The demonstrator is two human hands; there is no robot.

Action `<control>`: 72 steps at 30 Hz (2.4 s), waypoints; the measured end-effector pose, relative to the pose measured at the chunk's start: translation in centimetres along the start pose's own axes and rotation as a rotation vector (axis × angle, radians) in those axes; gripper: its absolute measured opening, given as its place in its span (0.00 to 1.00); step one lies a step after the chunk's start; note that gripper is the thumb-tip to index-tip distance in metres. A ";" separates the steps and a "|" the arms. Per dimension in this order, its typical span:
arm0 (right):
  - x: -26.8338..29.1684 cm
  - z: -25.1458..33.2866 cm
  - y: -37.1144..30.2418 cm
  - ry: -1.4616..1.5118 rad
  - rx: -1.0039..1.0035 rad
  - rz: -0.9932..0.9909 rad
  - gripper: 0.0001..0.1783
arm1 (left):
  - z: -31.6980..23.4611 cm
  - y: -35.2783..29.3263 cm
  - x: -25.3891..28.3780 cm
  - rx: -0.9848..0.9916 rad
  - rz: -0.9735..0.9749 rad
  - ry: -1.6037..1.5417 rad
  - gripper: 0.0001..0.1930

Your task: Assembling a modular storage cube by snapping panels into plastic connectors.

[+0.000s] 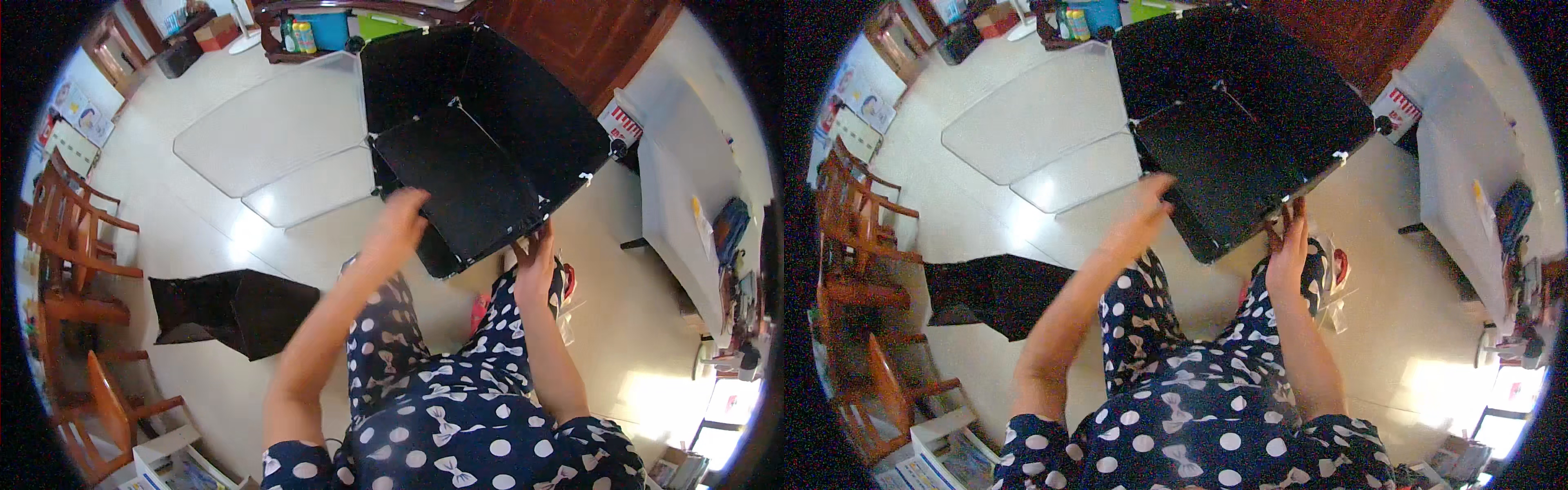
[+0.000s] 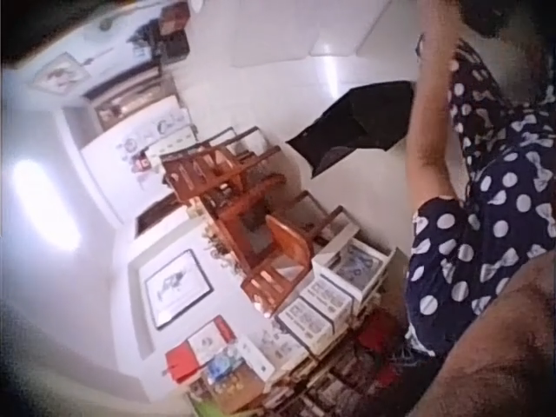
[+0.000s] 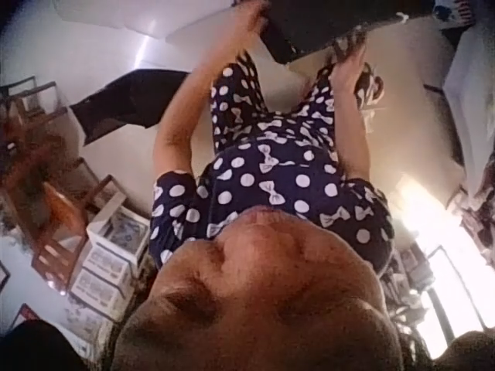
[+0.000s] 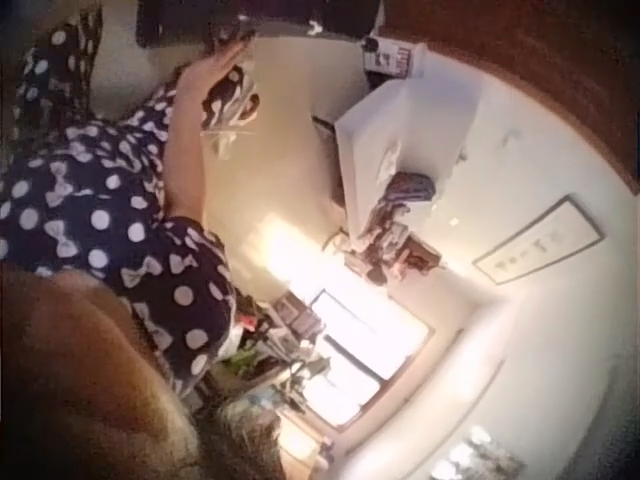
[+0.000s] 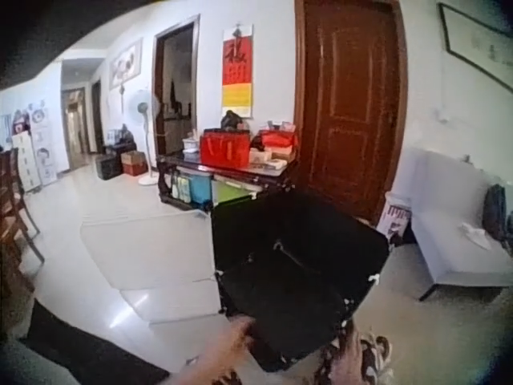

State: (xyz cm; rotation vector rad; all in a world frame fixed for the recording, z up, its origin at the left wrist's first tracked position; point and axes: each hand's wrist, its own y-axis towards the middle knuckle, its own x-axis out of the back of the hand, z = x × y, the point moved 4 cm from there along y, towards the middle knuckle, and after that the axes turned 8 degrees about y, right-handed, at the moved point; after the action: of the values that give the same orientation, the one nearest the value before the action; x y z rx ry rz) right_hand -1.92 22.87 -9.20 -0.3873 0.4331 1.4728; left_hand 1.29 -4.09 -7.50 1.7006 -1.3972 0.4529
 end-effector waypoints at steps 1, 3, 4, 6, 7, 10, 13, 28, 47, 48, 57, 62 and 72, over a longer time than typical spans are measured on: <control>0.4 1.6 -0.6 -0.088 0.182 0.040 0.39 | 0.3 1.7 3.0 0.051 -0.040 -0.027 0.23; -0.7 2.2 -2.1 -0.216 0.281 0.182 0.45 | 4.7 3.0 9.4 0.112 -0.272 0.207 0.24; -1.6 2.6 -2.6 -0.429 0.341 0.192 0.48 | 6.2 4.0 12.5 0.111 -0.319 0.287 0.24; -3.4 2.4 -2.6 -0.567 0.344 0.160 0.56 | 8.7 5.5 18.7 0.169 -0.375 0.398 0.23; -3.5 2.0 -2.1 -0.555 0.351 0.156 0.56 | 9.6 5.9 21.5 0.163 -0.415 0.424 0.22; -2.7 0.9 -0.9 -0.683 0.339 0.077 0.54 | 12.3 6.5 26.1 0.149 -0.419 0.616 0.23; -2.3 1.2 -0.1 -0.684 0.301 0.076 0.53 | 16.3 5.2 28.6 0.315 -0.367 0.679 0.25; 5.1 4.6 13.2 -0.789 0.436 -0.065 0.23 | 21.8 0.9 32.6 0.516 -0.376 0.893 0.31; 7.8 3.8 11.7 -0.794 0.289 -0.085 0.29 | 11.5 -4.0 24.4 0.565 -0.302 -0.312 0.19; 7.5 4.0 11.8 -0.790 0.294 -0.082 0.29 | 10.9 -3.8 24.1 0.545 -0.291 -0.315 0.19; 9.1 2.7 11.3 -0.753 0.364 -0.143 0.29 | 3.7 -1.9 17.4 0.439 -0.180 -0.274 0.20; 7.9 3.1 8.6 -0.750 0.562 -0.127 0.29 | -2.5 -1.6 12.2 0.356 -0.056 -0.097 0.17; -5.1 9.1 4.3 -0.443 0.313 0.347 0.23 | -14.8 0.0 1.5 0.140 0.040 0.097 0.14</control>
State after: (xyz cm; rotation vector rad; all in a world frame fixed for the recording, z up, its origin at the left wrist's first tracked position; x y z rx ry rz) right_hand -6.08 23.35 1.29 0.2763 0.3744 1.7351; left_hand 5.20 6.76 1.87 1.7404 -1.3577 0.6606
